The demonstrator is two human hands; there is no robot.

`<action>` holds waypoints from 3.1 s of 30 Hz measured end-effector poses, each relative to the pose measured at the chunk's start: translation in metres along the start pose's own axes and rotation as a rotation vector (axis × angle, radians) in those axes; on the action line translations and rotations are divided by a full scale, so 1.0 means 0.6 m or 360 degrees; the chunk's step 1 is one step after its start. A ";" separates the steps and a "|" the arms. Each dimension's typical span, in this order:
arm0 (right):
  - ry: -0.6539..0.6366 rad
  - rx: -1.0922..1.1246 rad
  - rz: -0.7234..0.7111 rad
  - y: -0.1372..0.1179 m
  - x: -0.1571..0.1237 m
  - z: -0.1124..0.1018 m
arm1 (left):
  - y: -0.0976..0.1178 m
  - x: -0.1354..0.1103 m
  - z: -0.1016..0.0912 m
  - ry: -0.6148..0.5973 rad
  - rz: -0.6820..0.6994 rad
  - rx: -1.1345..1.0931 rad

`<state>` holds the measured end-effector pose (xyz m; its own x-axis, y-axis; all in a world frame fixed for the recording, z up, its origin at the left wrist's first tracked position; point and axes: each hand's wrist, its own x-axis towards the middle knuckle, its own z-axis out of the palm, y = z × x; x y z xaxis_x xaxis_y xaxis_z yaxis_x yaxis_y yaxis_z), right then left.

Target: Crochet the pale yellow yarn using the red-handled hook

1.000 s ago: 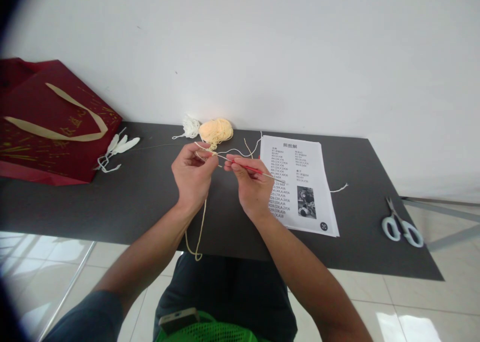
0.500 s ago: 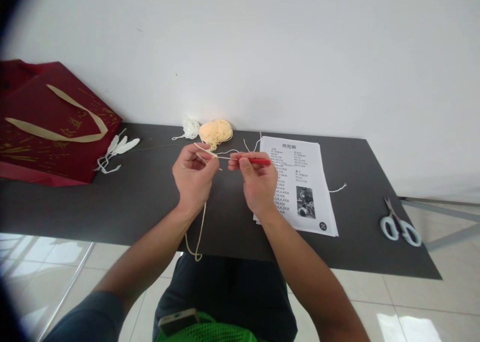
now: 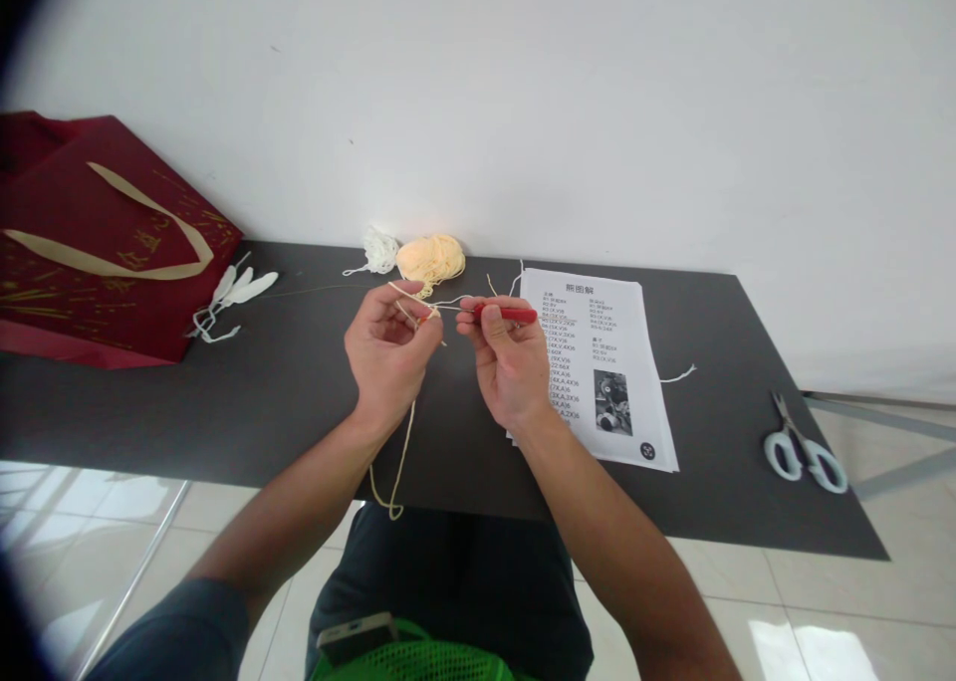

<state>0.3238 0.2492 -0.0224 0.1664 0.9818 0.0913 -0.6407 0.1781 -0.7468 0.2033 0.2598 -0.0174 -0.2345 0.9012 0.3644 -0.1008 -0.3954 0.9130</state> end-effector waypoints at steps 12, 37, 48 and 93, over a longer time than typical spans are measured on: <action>-0.0021 -0.0048 -0.0063 -0.006 0.003 -0.006 | 0.000 0.006 0.001 -0.0072 -0.0177 -0.0133; -0.0218 -0.0695 -0.0826 0.003 -0.014 -0.015 | 0.011 0.007 -0.001 0.0068 -0.0160 0.0025; -0.0473 -0.1087 -0.1049 0.008 -0.023 -0.028 | -0.001 0.012 -0.001 0.0200 -0.0249 -0.0031; -0.0165 -0.0870 -0.0767 -0.006 0.000 -0.024 | 0.002 0.021 -0.003 -0.0170 -0.0760 -0.0298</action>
<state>0.3366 0.2476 -0.0292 0.2458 0.8089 0.5340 -0.0446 0.5598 -0.8274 0.1982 0.2705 -0.0122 -0.0212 0.9980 -0.0590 -0.3457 0.0481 0.9371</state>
